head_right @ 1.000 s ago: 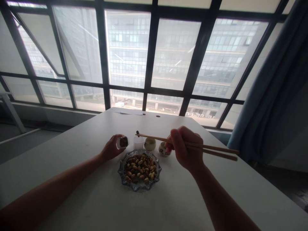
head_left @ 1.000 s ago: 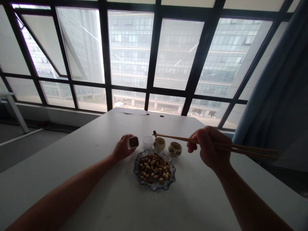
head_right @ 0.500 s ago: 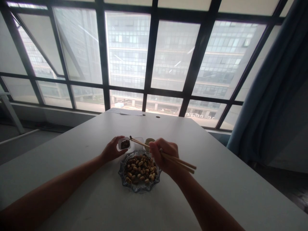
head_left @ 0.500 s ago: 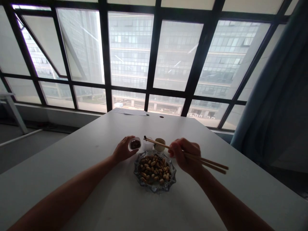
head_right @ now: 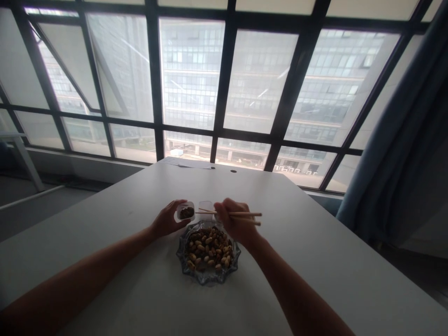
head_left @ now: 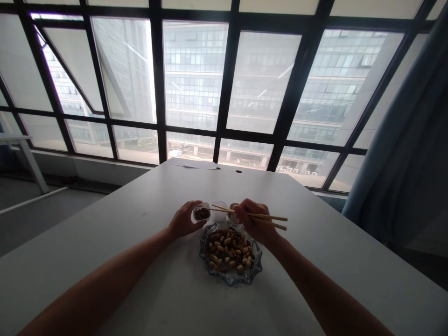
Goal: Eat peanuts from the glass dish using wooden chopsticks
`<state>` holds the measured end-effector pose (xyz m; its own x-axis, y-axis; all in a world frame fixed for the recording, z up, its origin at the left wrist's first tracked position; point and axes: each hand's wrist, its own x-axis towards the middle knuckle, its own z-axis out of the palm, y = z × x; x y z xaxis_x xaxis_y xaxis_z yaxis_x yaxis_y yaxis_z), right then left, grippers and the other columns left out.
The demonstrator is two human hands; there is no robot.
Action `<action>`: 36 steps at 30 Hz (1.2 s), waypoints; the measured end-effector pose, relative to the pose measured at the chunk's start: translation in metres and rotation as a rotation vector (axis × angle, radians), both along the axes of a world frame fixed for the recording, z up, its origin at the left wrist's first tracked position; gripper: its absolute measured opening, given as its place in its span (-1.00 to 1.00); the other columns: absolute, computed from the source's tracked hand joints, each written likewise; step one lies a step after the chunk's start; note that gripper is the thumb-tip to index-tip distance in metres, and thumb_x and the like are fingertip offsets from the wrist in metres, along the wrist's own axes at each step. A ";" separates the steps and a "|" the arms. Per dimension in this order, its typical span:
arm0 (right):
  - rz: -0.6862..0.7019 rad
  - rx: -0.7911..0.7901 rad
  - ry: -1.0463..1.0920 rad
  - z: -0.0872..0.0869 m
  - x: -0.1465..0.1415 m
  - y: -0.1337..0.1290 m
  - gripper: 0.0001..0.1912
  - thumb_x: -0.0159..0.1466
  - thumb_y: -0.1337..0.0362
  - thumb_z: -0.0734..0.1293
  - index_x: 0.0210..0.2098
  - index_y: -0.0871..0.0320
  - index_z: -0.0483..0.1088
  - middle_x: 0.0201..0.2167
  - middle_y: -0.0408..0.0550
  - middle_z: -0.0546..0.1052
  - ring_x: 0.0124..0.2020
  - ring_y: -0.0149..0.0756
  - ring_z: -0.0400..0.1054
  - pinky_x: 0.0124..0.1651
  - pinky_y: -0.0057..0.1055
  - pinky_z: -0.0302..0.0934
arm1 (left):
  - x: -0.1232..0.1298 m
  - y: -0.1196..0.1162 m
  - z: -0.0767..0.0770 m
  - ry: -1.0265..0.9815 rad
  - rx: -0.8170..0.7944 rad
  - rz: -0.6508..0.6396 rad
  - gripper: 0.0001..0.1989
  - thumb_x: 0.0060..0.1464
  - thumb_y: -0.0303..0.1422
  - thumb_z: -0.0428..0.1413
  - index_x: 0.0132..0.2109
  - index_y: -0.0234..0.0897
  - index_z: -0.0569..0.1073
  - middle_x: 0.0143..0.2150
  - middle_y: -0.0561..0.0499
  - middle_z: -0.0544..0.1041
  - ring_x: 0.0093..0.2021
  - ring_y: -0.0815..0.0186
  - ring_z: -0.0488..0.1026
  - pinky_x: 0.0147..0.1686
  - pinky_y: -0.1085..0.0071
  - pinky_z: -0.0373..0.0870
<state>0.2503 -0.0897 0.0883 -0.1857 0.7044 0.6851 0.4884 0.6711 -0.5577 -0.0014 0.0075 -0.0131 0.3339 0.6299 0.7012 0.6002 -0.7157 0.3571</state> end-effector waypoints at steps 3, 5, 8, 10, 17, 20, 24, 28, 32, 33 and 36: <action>0.043 -0.069 0.044 0.016 0.021 -0.016 -0.45 0.37 -0.11 0.20 -0.60 0.13 0.31 -0.76 -0.17 0.35 -0.74 -0.42 0.22 -0.67 -0.49 0.11 | 0.001 -0.002 0.002 -0.001 -0.054 0.021 -0.41 -0.02 -0.16 0.25 0.14 -0.20 0.33 0.08 -0.18 0.51 0.07 0.07 0.48 0.09 0.13 0.43; 0.059 -0.146 0.041 0.028 0.032 -0.024 -0.41 0.36 -0.15 0.19 -0.62 0.14 0.29 -0.80 -0.20 0.29 -0.78 -0.46 0.15 -0.71 -0.51 0.04 | 0.001 -0.003 0.002 0.002 -0.079 0.036 -0.41 -0.02 -0.14 0.24 0.15 -0.20 0.34 0.08 -0.18 0.52 0.07 0.06 0.48 0.10 0.11 0.43; 0.117 -0.232 -0.085 0.040 0.038 -0.032 -0.38 0.34 -0.19 0.19 -0.64 0.15 0.28 -0.79 -0.19 0.30 -0.78 -0.48 0.13 -0.73 -0.53 -0.01 | 0.001 -0.002 0.001 0.001 -0.086 0.057 -0.41 -0.02 -0.11 0.24 0.14 -0.21 0.35 0.08 -0.17 0.52 0.06 0.06 0.49 0.08 0.11 0.44; 0.145 -0.239 -0.182 0.043 0.037 -0.033 -0.37 0.34 -0.20 0.17 -0.63 0.15 0.27 -0.78 -0.19 0.29 -0.76 -0.48 0.12 -0.72 -0.53 -0.03 | 0.000 -0.002 0.001 0.006 -0.087 0.062 -0.41 -0.01 -0.10 0.24 0.13 -0.23 0.36 0.07 -0.19 0.53 0.06 0.06 0.50 0.07 0.12 0.44; 0.088 -0.129 -0.377 0.029 0.029 -0.023 -0.43 0.38 -0.10 0.15 -0.61 0.13 0.22 -0.74 -0.25 0.18 -0.74 -0.51 0.00 -0.68 -0.53 -0.18 | 0.000 -0.002 0.003 0.044 -0.120 0.091 -0.41 -0.01 -0.09 0.23 0.13 -0.23 0.38 0.07 -0.18 0.54 0.05 0.05 0.50 0.08 0.11 0.43; 0.116 -0.124 -0.386 0.017 0.026 -0.017 -0.48 0.40 -0.05 0.17 -0.59 0.13 0.19 -0.70 -0.26 0.18 -0.70 -0.50 0.01 -0.65 -0.53 -0.13 | 0.000 -0.002 0.003 0.034 -0.119 0.090 -0.40 -0.01 -0.08 0.23 0.13 -0.24 0.39 0.05 -0.18 0.54 0.04 0.05 0.51 0.05 0.12 0.45; 0.214 -0.213 -0.318 0.008 0.017 -0.016 -0.51 0.40 -0.05 0.17 -0.54 0.12 0.21 -0.67 -0.23 0.29 -0.68 -0.48 0.11 -0.64 -0.54 0.00 | -0.001 0.001 0.000 0.029 -0.117 0.087 -0.40 -0.01 -0.09 0.23 0.14 -0.24 0.39 0.06 -0.18 0.54 0.05 0.04 0.51 0.08 0.10 0.43; 0.355 -0.374 -0.218 0.014 0.011 -0.026 -0.49 0.40 -0.09 0.15 -0.52 0.13 0.26 -0.70 -0.21 0.33 -0.70 -0.45 0.22 -0.66 -0.53 0.09 | -0.001 0.002 -0.001 0.045 -0.137 0.093 -0.39 0.00 -0.09 0.22 0.16 -0.24 0.37 0.08 -0.19 0.53 0.07 0.04 0.49 0.10 0.09 0.41; 0.377 -0.433 -0.158 0.024 0.014 -0.033 -0.46 0.39 -0.11 0.15 -0.55 0.13 0.26 -0.73 -0.23 0.31 -0.74 -0.47 0.20 -0.68 -0.54 0.09 | -0.001 0.001 0.001 0.050 -0.146 0.081 -0.39 0.01 -0.07 0.21 0.16 -0.26 0.37 0.09 -0.21 0.52 0.08 0.04 0.49 0.11 0.10 0.40; 0.352 -0.424 -0.151 0.027 0.016 -0.034 -0.45 0.39 -0.12 0.15 -0.57 0.13 0.25 -0.74 -0.24 0.29 -0.75 -0.47 0.18 -0.68 -0.54 0.08 | -0.001 0.001 0.001 0.050 -0.148 0.079 -0.38 0.01 -0.06 0.21 0.16 -0.26 0.37 0.09 -0.21 0.52 0.07 0.04 0.49 0.11 0.10 0.41; 0.277 -0.374 -0.174 0.032 0.023 -0.033 -0.40 0.36 -0.18 0.15 -0.59 0.14 0.24 -0.77 -0.25 0.27 -0.77 -0.49 0.15 -0.70 -0.53 0.05 | -0.001 0.001 0.000 0.050 -0.155 0.076 -0.37 0.01 -0.05 0.21 0.16 -0.27 0.37 0.09 -0.21 0.53 0.07 0.03 0.49 0.09 0.09 0.42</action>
